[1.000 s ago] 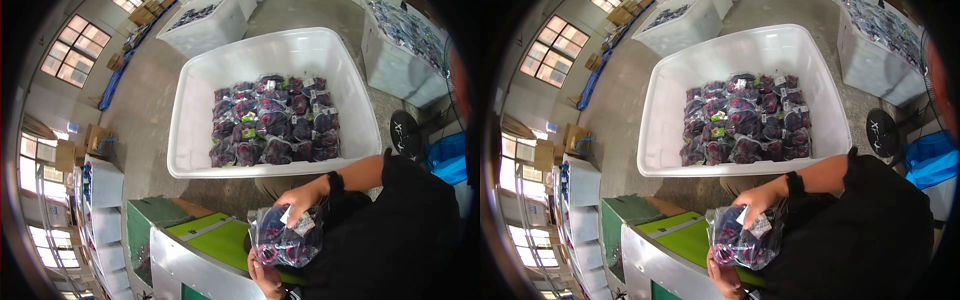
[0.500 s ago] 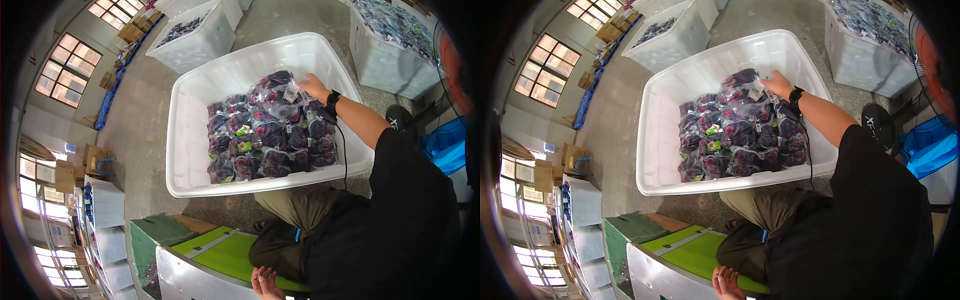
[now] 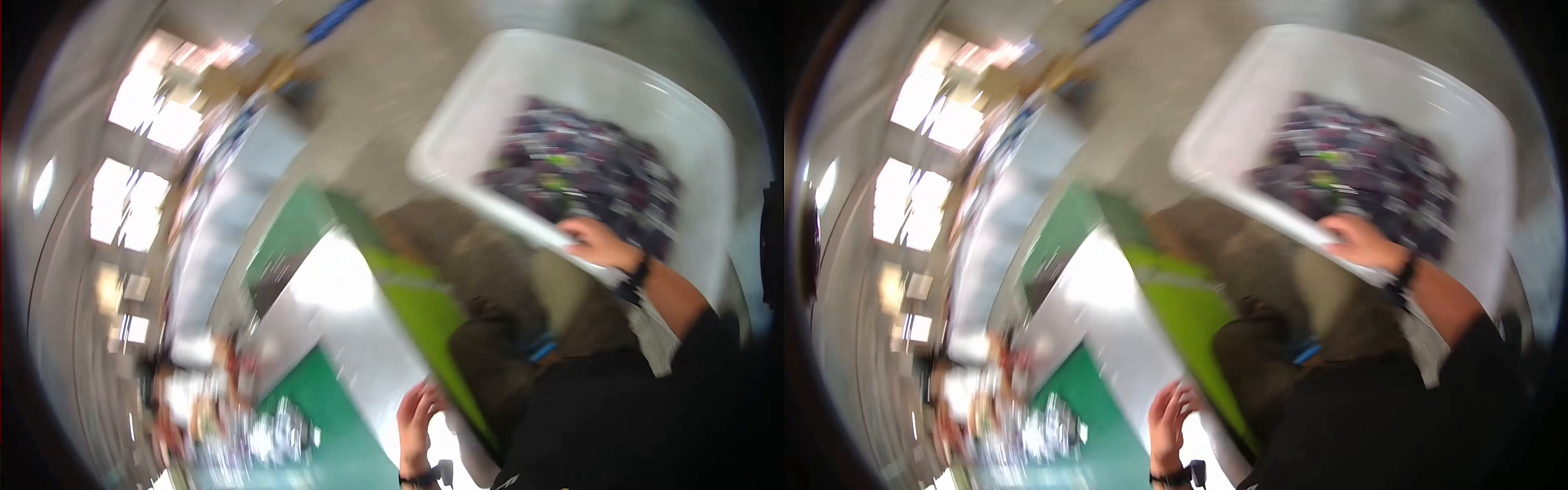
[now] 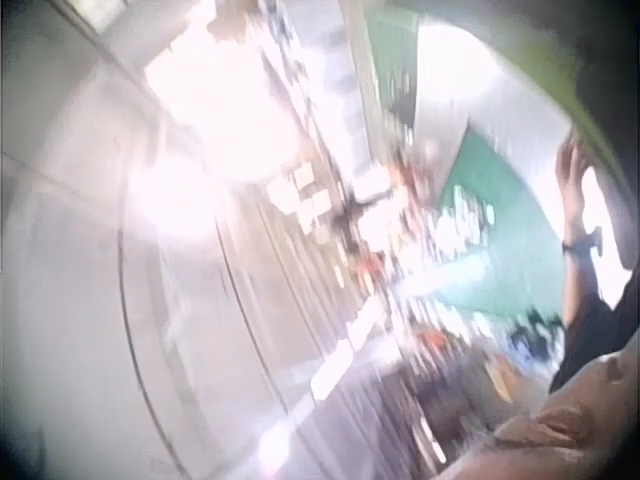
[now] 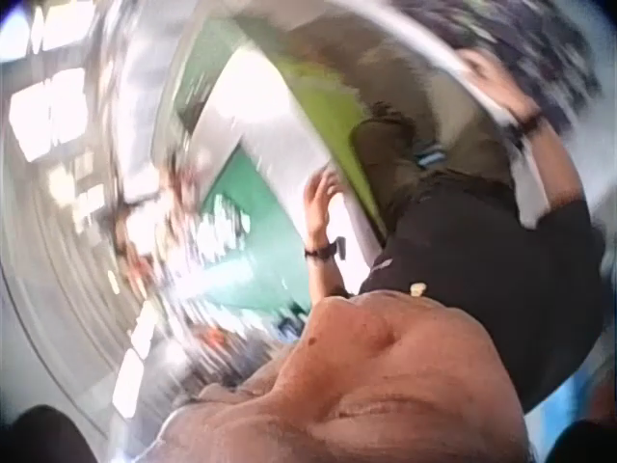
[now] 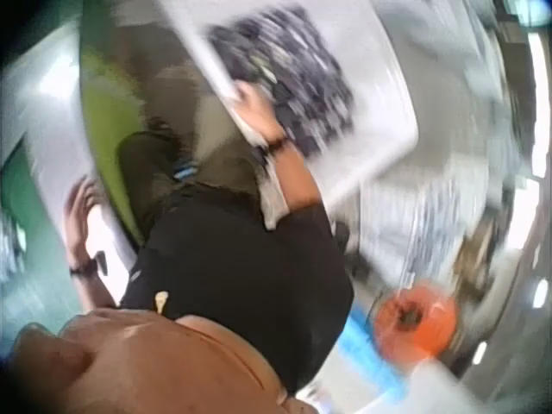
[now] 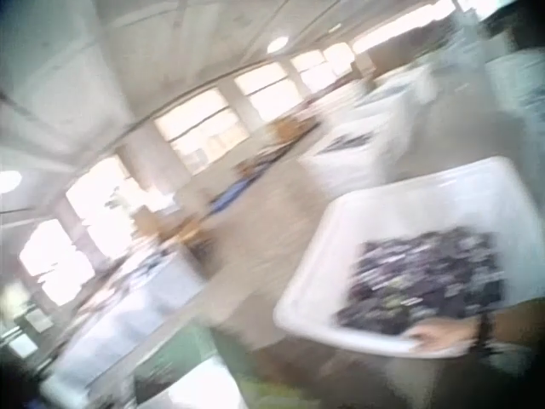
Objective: Bagging shoes from a conveyor belt and putting them into a large bin, and then checking electronic components.
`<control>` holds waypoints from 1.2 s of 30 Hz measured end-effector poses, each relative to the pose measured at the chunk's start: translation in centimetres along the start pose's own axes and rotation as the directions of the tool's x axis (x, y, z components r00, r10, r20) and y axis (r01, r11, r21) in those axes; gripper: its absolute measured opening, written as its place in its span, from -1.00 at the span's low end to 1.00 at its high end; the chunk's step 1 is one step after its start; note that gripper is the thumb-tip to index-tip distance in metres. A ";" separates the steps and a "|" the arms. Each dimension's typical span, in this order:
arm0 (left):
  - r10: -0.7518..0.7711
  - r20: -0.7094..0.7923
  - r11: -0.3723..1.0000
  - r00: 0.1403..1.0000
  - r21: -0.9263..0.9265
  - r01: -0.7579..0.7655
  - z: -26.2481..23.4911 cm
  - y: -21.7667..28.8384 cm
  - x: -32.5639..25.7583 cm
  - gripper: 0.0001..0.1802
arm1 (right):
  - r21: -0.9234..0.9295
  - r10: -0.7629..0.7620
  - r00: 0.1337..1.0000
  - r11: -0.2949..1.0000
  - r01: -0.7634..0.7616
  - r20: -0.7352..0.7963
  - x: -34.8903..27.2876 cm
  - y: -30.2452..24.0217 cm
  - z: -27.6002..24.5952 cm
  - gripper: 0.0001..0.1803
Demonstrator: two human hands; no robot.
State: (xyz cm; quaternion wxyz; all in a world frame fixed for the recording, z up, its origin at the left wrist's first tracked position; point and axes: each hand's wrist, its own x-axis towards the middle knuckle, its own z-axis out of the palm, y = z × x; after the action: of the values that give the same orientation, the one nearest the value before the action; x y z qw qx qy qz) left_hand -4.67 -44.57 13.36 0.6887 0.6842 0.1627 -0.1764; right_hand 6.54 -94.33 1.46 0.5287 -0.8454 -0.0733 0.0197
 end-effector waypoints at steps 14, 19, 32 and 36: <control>0.024 -0.305 0.989 0.952 -0.131 -0.067 -15.1 0.7 -4.2 -0.55 | -0.443 -0.104 0.994 0.893 0.076 -0.040 -1.1 5.2 3.4 -0.09; -0.018 -0.529 0.980 0.848 -0.177 -0.090 -24.5 0.9 -3.9 -0.54 | -0.475 -0.150 0.988 0.872 0.116 -0.034 -1.0 6.0 3.1 -0.11; 0.530 -0.848 0.778 -0.008 0.483 0.402 -46.9 -9.7 0.8 -0.32 | -0.514 0.042 0.990 0.852 -0.104 -0.131 -1.4 4.0 4.4 -0.15; 0.416 -0.903 0.862 -0.104 0.356 0.360 -45.8 -8.8 3.2 -0.25 | -0.525 0.106 0.979 0.832 -0.183 -0.174 -1.7 3.5 4.8 -0.14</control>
State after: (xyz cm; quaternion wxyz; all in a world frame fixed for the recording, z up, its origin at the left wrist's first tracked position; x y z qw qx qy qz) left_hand -5.15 1.16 3.55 0.1287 0.7362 0.5501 0.3725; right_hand 4.67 -91.85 -3.89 0.2712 -0.9620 0.0248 -0.0200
